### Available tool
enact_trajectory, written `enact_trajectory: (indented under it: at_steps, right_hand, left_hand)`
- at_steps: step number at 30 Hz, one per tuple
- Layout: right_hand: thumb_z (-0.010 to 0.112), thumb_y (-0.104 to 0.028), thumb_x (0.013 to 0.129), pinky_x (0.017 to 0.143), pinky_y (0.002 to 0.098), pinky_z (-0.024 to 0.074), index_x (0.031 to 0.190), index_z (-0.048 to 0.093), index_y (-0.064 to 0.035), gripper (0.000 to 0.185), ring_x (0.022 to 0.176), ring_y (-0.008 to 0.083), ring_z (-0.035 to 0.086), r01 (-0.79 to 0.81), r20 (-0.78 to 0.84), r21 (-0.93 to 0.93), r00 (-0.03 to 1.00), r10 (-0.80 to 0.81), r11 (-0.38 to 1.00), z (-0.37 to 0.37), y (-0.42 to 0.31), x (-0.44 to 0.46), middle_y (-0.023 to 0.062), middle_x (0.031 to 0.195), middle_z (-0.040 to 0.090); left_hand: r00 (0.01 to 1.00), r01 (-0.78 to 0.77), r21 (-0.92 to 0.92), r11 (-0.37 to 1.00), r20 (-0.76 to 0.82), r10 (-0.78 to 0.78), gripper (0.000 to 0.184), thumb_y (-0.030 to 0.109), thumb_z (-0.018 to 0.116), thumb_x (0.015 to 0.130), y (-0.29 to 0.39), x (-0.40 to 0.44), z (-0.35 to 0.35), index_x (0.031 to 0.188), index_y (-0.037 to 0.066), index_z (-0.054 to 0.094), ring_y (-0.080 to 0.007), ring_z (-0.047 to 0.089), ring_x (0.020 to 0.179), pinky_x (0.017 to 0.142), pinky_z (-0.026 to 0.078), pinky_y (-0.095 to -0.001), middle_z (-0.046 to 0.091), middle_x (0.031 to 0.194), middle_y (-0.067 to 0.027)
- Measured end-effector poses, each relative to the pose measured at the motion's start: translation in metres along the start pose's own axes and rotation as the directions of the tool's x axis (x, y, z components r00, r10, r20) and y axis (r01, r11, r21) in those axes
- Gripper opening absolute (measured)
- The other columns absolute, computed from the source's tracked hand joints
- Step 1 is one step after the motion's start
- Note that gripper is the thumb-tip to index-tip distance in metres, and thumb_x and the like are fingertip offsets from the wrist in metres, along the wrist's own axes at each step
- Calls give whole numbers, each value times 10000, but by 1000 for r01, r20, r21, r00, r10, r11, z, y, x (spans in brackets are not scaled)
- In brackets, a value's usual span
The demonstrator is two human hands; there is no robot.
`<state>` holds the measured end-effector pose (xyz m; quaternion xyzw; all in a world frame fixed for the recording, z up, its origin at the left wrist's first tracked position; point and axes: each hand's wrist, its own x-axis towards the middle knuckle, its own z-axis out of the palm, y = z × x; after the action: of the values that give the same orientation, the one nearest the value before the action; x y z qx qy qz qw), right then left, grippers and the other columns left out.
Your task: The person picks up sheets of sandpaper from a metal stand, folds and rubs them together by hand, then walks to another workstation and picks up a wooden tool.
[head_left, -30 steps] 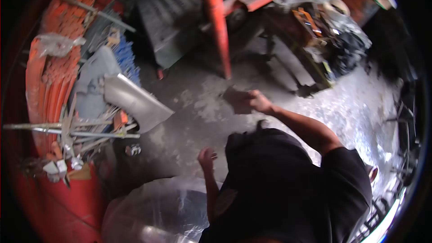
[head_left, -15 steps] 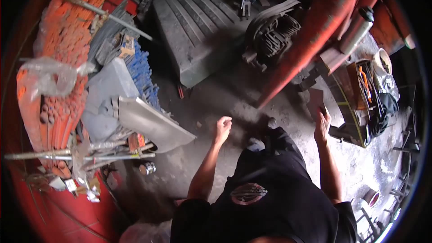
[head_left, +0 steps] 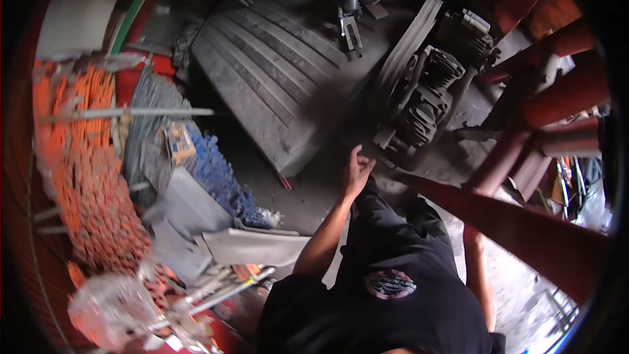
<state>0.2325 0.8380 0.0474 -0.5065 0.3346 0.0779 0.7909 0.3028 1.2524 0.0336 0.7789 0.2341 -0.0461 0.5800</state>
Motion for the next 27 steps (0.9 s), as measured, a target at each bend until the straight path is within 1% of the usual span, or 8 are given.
enact_trajectory:
  at_steps: [2,4,7,9,13,16,20,27]
  right_hand:
    - [595,-373,992,959,492,501,1479,491,-98,569,1226,251,561,-74,-131,-99,990,60,992,24,21,6,103,1399,566]
    - [598,-367,988,960,487,500,1468,498,-92,562,1222,251,562,-161,-277,-152,954,114,975,48,43,7,105,1393,570]
    - [602,-358,983,961,479,498,1451,508,-82,551,1216,251,565,-309,-489,-176,852,190,935,82,77,-8,108,1385,575]
    - [605,-352,980,962,475,497,1440,515,-76,544,1213,251,567,-413,-588,-171,771,243,895,108,89,-22,110,1379,579]
    - [611,-340,973,964,465,495,1417,529,-64,530,1205,252,571,-547,-720,-103,617,317,831,152,116,-47,114,1367,587]
    - [616,-331,967,965,457,493,1401,539,-55,520,1199,252,574,-608,-777,-29,513,365,793,184,134,-58,117,1358,593]
    - [622,-320,961,966,447,491,1378,553,-43,506,1191,253,577,-660,-806,57,412,425,749,220,152,-60,120,1346,601]
    - [632,-299,949,969,430,487,1339,578,-21,482,1178,253,584,-682,-806,110,364,466,723,256,167,-37,127,1326,615]
  left_hand:
    - [998,2,-8,1000,64,-2,770,242,826,872,16,103,-14,1481,23,408,-182,641,875,823,544,-329,640,1038,-103]
    - [991,-116,-90,989,56,121,839,264,829,862,23,234,-26,1503,-10,361,-243,552,1127,982,484,-377,561,1226,-171]
    - [947,-322,30,946,15,322,896,304,845,840,32,456,-35,1496,-47,347,-320,490,1281,1071,413,-432,512,1373,-243]
    - [936,-345,403,848,73,346,1027,339,886,773,59,565,-45,1518,-69,308,-417,442,1360,1164,342,-455,436,1481,-313]
    - [864,-503,420,755,261,431,1224,325,953,661,70,735,-31,1558,-74,224,-388,328,1485,1234,267,-424,356,1568,-310]
    - [844,-495,470,731,462,274,1252,365,972,624,79,806,-20,1569,-34,252,-337,429,1431,1185,353,-411,437,1540,-235]
    - [798,-296,628,719,576,-175,811,493,936,660,95,855,-9,1238,-24,698,-226,601,1236,1090,414,-349,689,1271,-166]
    - [781,-276,623,732,590,-207,659,480,846,742,77,873,-10,1171,-10,746,-211,648,1129,1017,449,-325,732,1201,-120]
